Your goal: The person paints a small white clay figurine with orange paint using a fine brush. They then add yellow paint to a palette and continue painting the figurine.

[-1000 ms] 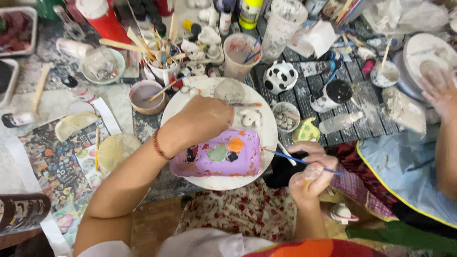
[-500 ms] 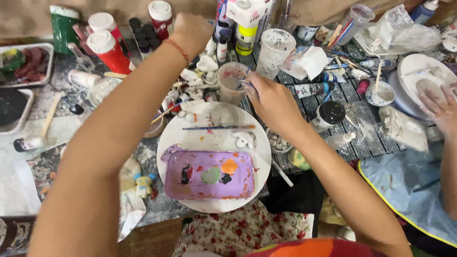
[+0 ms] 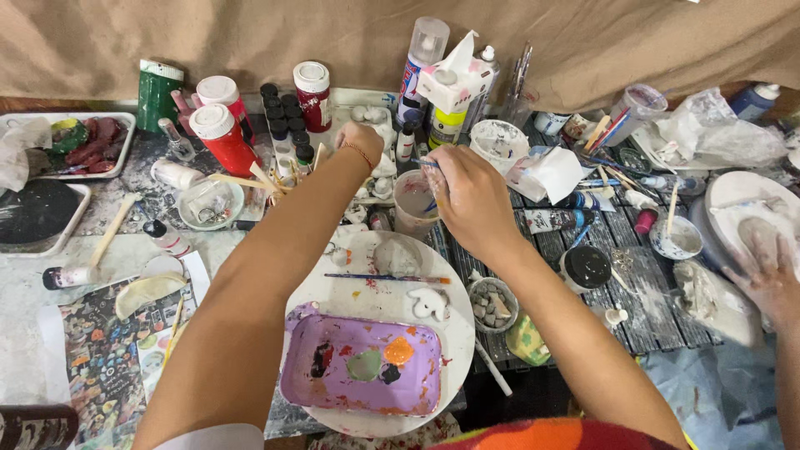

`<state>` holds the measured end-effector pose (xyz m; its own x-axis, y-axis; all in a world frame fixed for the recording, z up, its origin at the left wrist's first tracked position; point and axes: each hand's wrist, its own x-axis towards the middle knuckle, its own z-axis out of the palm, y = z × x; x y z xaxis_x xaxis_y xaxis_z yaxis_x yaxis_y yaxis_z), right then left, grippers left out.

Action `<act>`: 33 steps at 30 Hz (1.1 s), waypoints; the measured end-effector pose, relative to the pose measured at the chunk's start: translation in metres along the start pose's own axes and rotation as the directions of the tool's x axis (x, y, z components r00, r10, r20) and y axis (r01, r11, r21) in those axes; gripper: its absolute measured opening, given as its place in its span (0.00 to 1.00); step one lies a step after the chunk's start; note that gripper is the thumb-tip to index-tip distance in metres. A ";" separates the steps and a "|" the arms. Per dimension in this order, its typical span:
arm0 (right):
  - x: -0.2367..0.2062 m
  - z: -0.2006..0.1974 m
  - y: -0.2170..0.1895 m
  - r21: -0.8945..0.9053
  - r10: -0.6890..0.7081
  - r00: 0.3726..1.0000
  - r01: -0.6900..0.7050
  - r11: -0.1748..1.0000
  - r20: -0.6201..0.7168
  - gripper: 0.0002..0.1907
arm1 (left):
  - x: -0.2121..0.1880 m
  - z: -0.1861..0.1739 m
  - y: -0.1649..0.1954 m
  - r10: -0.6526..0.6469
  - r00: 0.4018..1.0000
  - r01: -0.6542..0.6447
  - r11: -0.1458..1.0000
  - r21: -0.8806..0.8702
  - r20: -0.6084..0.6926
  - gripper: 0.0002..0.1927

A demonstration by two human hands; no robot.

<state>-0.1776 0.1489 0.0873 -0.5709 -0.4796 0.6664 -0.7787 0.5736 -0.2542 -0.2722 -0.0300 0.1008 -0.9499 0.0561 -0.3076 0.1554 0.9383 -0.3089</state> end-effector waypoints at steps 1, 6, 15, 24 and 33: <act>0.002 0.002 0.003 0.001 0.018 1.000 -0.018 1.000 -0.017 0.05 | 0.001 -0.001 0.002 -0.004 1.000 0.004 1.000 -0.012 0.017 0.18; -0.009 0.008 0.013 -0.002 0.087 0.994 -0.087 0.996 -0.062 0.09 | 0.010 0.010 0.001 -0.006 0.999 0.006 1.000 -0.011 -0.045 0.16; -0.044 -0.017 0.006 -0.030 0.141 0.989 -0.142 0.989 -0.037 0.05 | 0.010 0.032 0.004 0.028 0.934 -0.086 0.985 -0.148 -0.357 0.12; -0.057 -0.031 -0.007 -0.035 0.092 0.991 -0.096 0.995 -0.099 0.07 | -0.043 -0.023 0.013 0.102 0.756 -0.450 0.798 -0.401 -0.646 0.06; -0.076 -0.066 -0.071 -0.231 -0.044 0.960 -0.022 0.973 -0.275 0.26 | -0.181 0.000 0.015 0.244 0.432 -0.899 0.040 -0.436 -0.868 0.22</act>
<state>-0.0616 0.1886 0.1010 -0.4427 -0.3029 0.8439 -0.6845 0.7221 -0.1000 -0.0983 -0.0261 0.1520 -0.6077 0.5493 0.5735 0.7420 0.1354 0.6566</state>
